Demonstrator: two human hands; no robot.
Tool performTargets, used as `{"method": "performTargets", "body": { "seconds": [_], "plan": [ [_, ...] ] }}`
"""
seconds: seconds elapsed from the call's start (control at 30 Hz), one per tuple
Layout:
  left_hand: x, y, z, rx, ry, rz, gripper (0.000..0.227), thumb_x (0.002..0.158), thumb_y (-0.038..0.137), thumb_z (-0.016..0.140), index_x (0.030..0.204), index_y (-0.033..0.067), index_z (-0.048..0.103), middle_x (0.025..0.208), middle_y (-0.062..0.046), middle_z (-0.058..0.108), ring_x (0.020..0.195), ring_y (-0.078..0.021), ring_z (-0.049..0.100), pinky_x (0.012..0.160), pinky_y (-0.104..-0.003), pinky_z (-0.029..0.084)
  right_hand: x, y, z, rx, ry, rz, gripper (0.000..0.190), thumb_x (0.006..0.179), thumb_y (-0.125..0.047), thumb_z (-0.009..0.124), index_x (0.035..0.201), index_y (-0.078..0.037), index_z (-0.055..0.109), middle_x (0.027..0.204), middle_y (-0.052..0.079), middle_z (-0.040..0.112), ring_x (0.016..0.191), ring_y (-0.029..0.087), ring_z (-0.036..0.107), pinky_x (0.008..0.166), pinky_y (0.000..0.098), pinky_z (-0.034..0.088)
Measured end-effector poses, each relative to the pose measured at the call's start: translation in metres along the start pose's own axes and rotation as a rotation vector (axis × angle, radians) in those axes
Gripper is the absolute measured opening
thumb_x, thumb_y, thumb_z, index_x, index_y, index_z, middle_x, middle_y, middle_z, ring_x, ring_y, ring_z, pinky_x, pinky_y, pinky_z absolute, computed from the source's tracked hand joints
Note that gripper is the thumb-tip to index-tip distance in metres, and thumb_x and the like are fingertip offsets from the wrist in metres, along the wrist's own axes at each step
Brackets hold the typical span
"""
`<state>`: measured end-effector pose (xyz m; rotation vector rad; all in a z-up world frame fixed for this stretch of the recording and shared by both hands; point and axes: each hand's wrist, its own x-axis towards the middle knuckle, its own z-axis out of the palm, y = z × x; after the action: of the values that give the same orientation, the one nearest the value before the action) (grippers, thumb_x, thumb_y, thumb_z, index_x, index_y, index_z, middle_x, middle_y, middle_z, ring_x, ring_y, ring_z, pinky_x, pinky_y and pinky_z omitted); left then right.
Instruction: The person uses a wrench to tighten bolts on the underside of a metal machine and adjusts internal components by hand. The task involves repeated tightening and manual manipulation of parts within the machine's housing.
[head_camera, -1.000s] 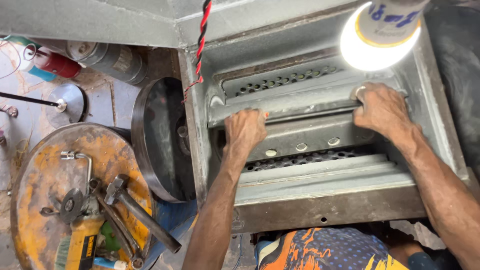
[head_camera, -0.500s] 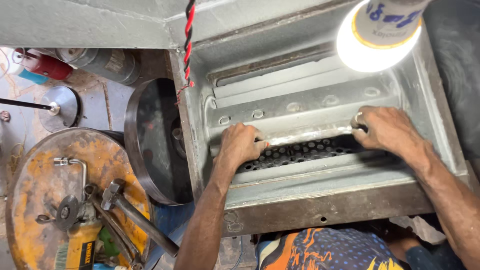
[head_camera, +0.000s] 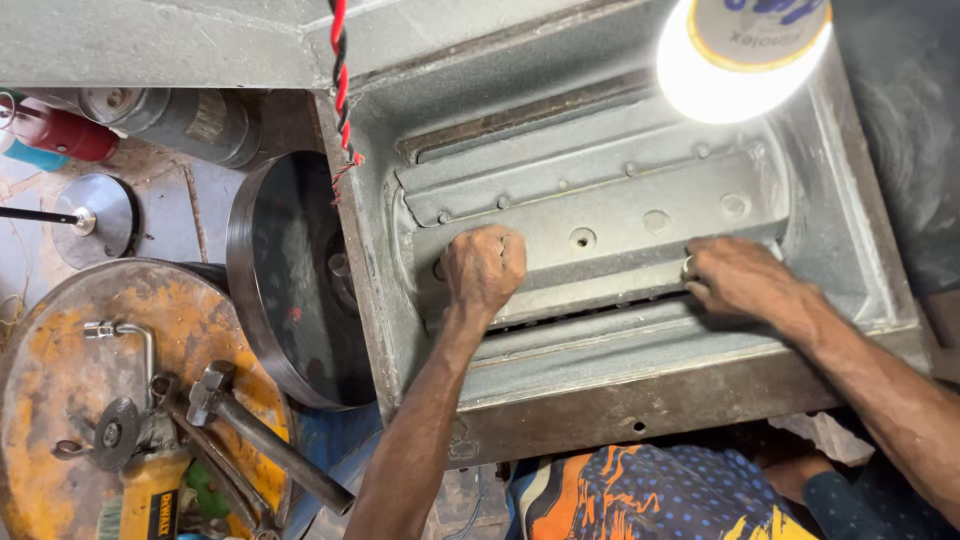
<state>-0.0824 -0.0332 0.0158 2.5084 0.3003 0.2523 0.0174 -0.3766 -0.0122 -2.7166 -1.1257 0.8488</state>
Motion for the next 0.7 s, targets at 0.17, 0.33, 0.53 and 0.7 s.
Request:
{"method": "performTargets", "body": {
  "seconds": [0.17,0.33,0.53,0.7],
  "plan": [
    [0.022,0.023,0.01,-0.047,0.234,0.325,0.024,0.091,0.02,0.059,0.081,0.0035,0.073,0.074,-0.013,0.07,0.072,-0.0249,0.064,0.08,-0.047,0.051,0.007,-0.008,-0.001,0.005,-0.152,0.083,0.013,0.091,-0.015,0.065,0.095,-0.005,0.072,0.074,0.012,0.071,0.058,0.02,0.063,0.055,0.0379,0.055],
    [0.07,0.036,0.013,0.154,0.247,0.375,0.051,0.089,0.031,0.07,0.125,-0.0047,0.069,0.117,-0.024,0.071,0.117,-0.0369,0.06,0.103,-0.053,0.04,0.02,-0.011,-0.037,0.09,-0.148,0.155,0.019,0.103,-0.019,0.06,0.097,-0.007,0.074,0.075,0.014,0.072,0.06,0.023,0.062,0.055,0.035,0.054],
    [0.122,0.022,0.01,0.309,-0.084,0.175,0.074,0.069,0.037,0.081,0.129,-0.0026,0.063,0.124,-0.028,0.067,0.117,-0.0442,0.06,0.106,-0.064,0.037,0.074,-0.01,-0.105,0.055,0.791,-0.179,0.056,0.089,-0.019,0.067,0.143,-0.008,0.062,0.106,0.024,0.07,0.086,0.033,0.068,0.071,0.0427,0.058],
    [0.11,-0.003,0.016,0.317,-0.166,0.007,0.025,0.092,0.014,0.072,0.115,0.013,0.078,0.102,-0.022,0.076,0.095,-0.0367,0.075,0.087,-0.052,0.059,0.118,-0.005,-0.124,-0.164,0.504,-0.004,0.062,0.085,-0.037,0.078,0.137,-0.009,0.063,0.105,0.021,0.072,0.091,0.034,0.069,0.079,0.0479,0.056]
  ]
}}
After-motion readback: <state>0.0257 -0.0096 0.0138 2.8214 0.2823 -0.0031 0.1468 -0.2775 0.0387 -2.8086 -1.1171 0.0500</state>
